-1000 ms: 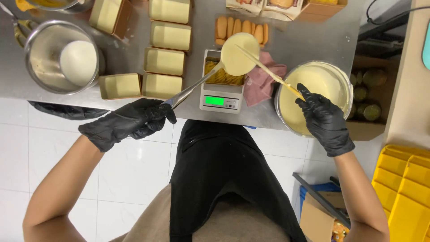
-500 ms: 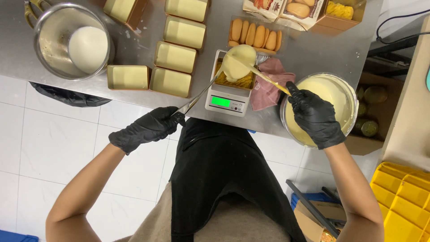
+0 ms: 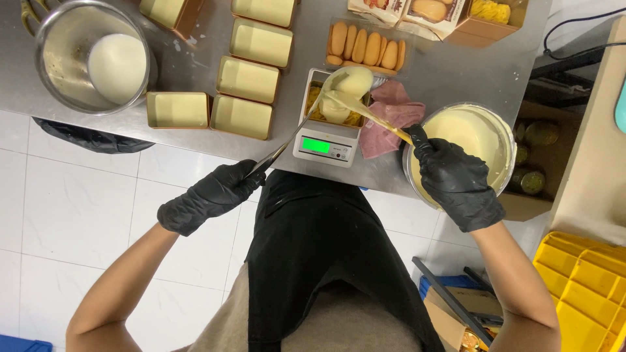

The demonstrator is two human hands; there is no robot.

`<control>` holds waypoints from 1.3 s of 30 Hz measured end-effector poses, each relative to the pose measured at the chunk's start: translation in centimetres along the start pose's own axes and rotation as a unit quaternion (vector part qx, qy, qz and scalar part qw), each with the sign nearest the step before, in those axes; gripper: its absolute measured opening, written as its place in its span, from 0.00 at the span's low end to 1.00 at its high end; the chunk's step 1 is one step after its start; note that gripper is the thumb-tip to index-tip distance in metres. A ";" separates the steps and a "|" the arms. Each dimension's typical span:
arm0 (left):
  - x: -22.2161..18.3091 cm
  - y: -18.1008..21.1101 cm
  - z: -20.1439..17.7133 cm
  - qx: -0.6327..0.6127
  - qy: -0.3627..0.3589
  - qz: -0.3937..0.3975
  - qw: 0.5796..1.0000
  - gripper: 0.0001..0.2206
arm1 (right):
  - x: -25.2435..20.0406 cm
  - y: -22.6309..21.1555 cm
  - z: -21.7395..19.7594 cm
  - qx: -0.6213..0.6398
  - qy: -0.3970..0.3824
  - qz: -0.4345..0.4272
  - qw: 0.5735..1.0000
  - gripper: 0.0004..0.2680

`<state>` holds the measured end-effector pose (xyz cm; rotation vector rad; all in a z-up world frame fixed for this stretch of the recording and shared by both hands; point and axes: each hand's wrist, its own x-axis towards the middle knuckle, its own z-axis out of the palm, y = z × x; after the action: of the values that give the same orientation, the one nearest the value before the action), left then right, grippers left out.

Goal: Fill small rectangular containers with a cream mixture and weigh them on a scale.

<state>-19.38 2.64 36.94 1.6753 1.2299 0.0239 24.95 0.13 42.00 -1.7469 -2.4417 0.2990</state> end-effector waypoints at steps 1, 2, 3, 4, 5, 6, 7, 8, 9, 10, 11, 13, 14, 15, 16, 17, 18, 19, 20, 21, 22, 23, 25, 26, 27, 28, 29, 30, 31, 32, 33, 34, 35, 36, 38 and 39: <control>0.0 -0.2 0.2 -0.035 0.007 0.011 0.999 0.11 | 0.1 -0.5 -0.7 -0.028 -0.005 -0.007 1.000 0.24; 0.0 -0.5 0.4 -0.070 0.014 0.023 0.997 0.10 | 0.2 -0.9 -1.5 -0.057 -0.011 -0.014 0.998 0.26; -0.1 -0.5 0.6 -0.071 0.015 0.023 0.997 0.10 | 0.1 -1.0 -2.0 -0.057 -0.011 -0.016 0.998 0.26; -0.3 -0.6 0.8 -0.036 0.032 0.046 0.998 0.10 | 0.0 -1.0 -2.5 -0.070 -0.003 -0.010 0.997 0.27; -0.5 -0.6 1.0 -0.001 0.048 0.068 0.997 0.09 | -0.2 -1.0 -3.0 -0.083 0.005 -0.005 0.997 0.27; -0.7 -0.7 1.3 -0.003 0.049 0.067 0.997 0.09 | -0.3 -1.0 -2.9 -0.084 0.004 -0.006 0.996 0.27; -0.9 -0.7 1.5 0.025 0.079 0.091 0.992 0.09 | -0.5 -1.0 -2.8 -0.078 0.006 0.009 0.997 0.27; -1.0 -0.8 1.7 0.053 0.108 0.114 0.986 0.09 | -0.7 -1.0 -2.7 -0.072 0.007 0.024 0.997 0.27; -1.1 -0.9 1.7 0.052 0.109 0.114 0.986 0.09 | -0.8 -0.9 -2.2 -0.073 0.007 0.024 0.997 0.27; -1.2 -0.9 1.7 0.035 0.107 0.124 0.986 0.08 | -0.9 -0.8 -1.7 -0.051 0.006 0.028 0.998 0.27; -1.3 -1.0 1.8 0.017 0.106 0.133 0.985 0.08 | -0.9 -0.7 -1.2 -0.029 0.005 0.031 0.999 0.26; -1.6 -1.2 2.0 0.050 0.114 0.138 0.983 0.08 | -1.2 0.1 -0.2 -0.017 0.000 0.018 1.000 0.26; -1.8 -1.3 2.1 0.083 0.121 0.143 0.979 0.09 | -1.3 0.5 0.3 -0.005 -0.004 0.007 1.000 0.25; -1.9 -1.4 2.2 0.082 0.120 0.143 0.979 0.09 | -1.3 0.4 0.1 -0.005 -0.005 0.007 1.000 0.25; -1.9 -1.5 2.4 0.149 0.152 0.202 0.956 0.09 | -1.4 0.3 -0.1 -0.001 -0.005 0.005 1.000 0.25; -1.9 -1.6 2.5 0.214 0.183 0.258 0.924 0.10 | -1.3 0.3 -0.4 0.002 -0.005 0.003 1.000 0.24; -2.0 -1.3 2.6 0.214 0.184 0.258 0.924 0.10 | -1.2 -0.2 -1.0 0.002 -0.005 0.002 1.000 0.24; -2.1 -1.1 2.7 0.175 0.172 0.197 0.949 0.10 | -1.0 -0.8 -1.6 0.007 0.005 0.004 1.000 0.25; -2.2 -0.9 2.7 0.135 0.160 0.135 0.968 0.10 | -0.8 -1.4 -2.2 0.013 0.015 0.006 1.000 0.26; -2.2 -1.2 2.9 0.135 0.160 0.135 0.969 0.10 | -0.6 -1.6 -2.0 0.013 0.015 0.006 1.000 0.26; -2.2 -1.5 3.1 0.153 0.172 0.159 0.960 0.12 | -0.4 -1.8 -1.9 -0.001 0.015 0.001 1.000 0.26; -2.1 -1.7 3.2 0.171 0.184 0.182 0.951 0.13 | -0.2 -2.0 -1.8 -0.014 0.015 -0.005 1.000 0.27; -2.2 -1.8 3.4 0.158 0.178 0.162 0.958 0.13 | 0.0 -1.9 -0.8 -0.035 0.002 -0.012 0.999 0.27; -2.2 -1.8 3.5 0.146 0.171 0.142 0.964 0.12 | 0.1 -1.9 -0.3 -0.056 -0.010 -0.018 0.998 0.27; -2.2 -1.8 3.6 0.145 0.171 0.141 0.964 0.12 | 0.0 -1.8 -0.3 -0.056 -0.011 -0.019 0.998 0.27; -2.2 -1.9 3.7 0.141 0.173 0.143 0.964 0.12 | 0.0 -1.7 -0.4 -0.063 -0.014 -0.022 0.998 0.27; -2.2 -1.9 3.7 0.137 0.175 0.146 0.964 0.11 | -0.1 -1.6 -0.5 -0.070 -0.017 -0.023 0.997 0.28; -2.3 -1.8 3.9 0.137 0.175 0.146 0.964 0.11 | -0.2 -1.8 -1.0 -0.070 -0.017 -0.024 0.997 0.28; -2.4 -1.8 4.0 0.156 0.175 0.149 0.961 0.12 | -0.2 -1.9 -1.4 -0.069 -0.016 -0.021 0.997 0.28; -2.4 -1.8 4.1 0.176 0.174 0.153 0.957 0.13 | -0.3 -2.1 -1.9 -0.069 -0.016 -0.018 0.997 0.28; -2.4 -2.0 4.2 0.175 0.174 0.154 0.957 0.13 | -0.2 -2.0 -1.4 -0.069 -0.016 -0.018 0.997 0.28; -2.3 -2.2 4.3 0.174 0.183 0.164 0.954 0.13 | -0.2 -1.8 -1.0 -0.072 -0.015 -0.016 0.997 0.28; -2.3 -2.4 4.5 0.172 0.190 0.174 0.951 0.13 | -0.2 -1.7 -0.5 -0.075 -0.016 -0.014 0.997 0.27; -2.2 -2.6 4.6 0.172 0.189 0.174 0.951 0.13 | -0.2 -1.6 -0.1 -0.075 -0.016 -0.014 0.997 0.27; -2.2 -2.9 4.8 0.190 0.218 0.197 0.937 0.13 | -0.3 -1.4 0.6 -0.083 -0.015 -0.028 0.996 0.26; -2.3 -3.0 4.8 0.190 0.218 0.197 0.937 0.13 | -0.2 -1.7 0.2 -0.083 -0.015 -0.028 0.996 0.26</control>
<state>-20.02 -2.45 33.55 2.3261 1.2482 0.4516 23.44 -0.62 42.24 -1.7427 -2.5996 0.1193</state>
